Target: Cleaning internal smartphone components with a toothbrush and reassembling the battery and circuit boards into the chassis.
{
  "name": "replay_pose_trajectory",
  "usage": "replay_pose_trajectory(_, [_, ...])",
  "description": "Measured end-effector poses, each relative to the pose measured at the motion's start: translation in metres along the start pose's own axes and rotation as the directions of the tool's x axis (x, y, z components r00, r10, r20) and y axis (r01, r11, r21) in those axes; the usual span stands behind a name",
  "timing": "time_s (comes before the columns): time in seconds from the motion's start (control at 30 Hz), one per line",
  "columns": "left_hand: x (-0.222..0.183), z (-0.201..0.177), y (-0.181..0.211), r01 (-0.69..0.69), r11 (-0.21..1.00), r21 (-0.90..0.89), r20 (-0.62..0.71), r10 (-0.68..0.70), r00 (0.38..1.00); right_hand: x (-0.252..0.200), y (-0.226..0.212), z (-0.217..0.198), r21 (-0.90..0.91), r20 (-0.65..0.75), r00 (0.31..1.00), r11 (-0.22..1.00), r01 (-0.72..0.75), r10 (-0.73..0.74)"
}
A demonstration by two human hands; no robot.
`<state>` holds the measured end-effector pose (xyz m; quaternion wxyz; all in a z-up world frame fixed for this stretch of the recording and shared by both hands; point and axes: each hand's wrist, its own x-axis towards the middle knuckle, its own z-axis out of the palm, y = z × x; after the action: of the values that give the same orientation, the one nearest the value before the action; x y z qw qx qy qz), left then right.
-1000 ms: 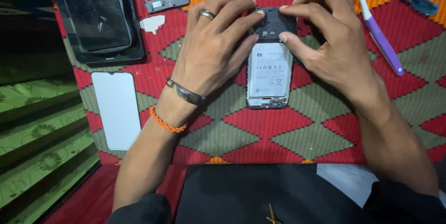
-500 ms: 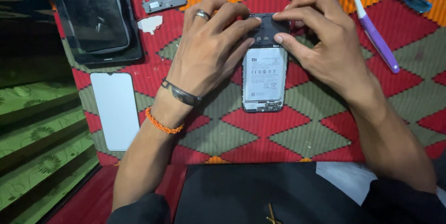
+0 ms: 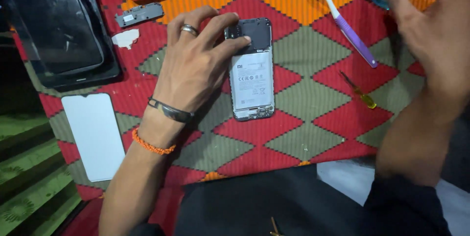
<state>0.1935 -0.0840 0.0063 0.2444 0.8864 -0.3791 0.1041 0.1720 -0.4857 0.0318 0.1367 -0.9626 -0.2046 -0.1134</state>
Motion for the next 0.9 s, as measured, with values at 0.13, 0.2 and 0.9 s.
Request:
replay_pose_trajectory(0.13, [-0.002, 0.005, -0.002, -0.022, 0.999, 0.046, 0.026, 0.021, 0.999, -0.005, 0.015, 0.011, -0.117, 0.121, 0.99, 0.992, -0.056, 0.071])
replay_pose_trajectory(0.2, [-0.003, 0.003, -0.001, -0.025, 0.999, 0.042, 0.039, 0.023, 0.999, -0.007, 0.015, 0.015, -0.126, 0.14, 0.985, 0.988, -0.087, 0.105])
replay_pose_trajectory(0.9, [-0.002, 0.002, -0.003, -0.036, 0.998, 0.046, -0.011, 0.036, 0.999, -0.095, -0.091, -0.045, -0.045, 0.322, 0.813, 0.865, -0.5, 0.486])
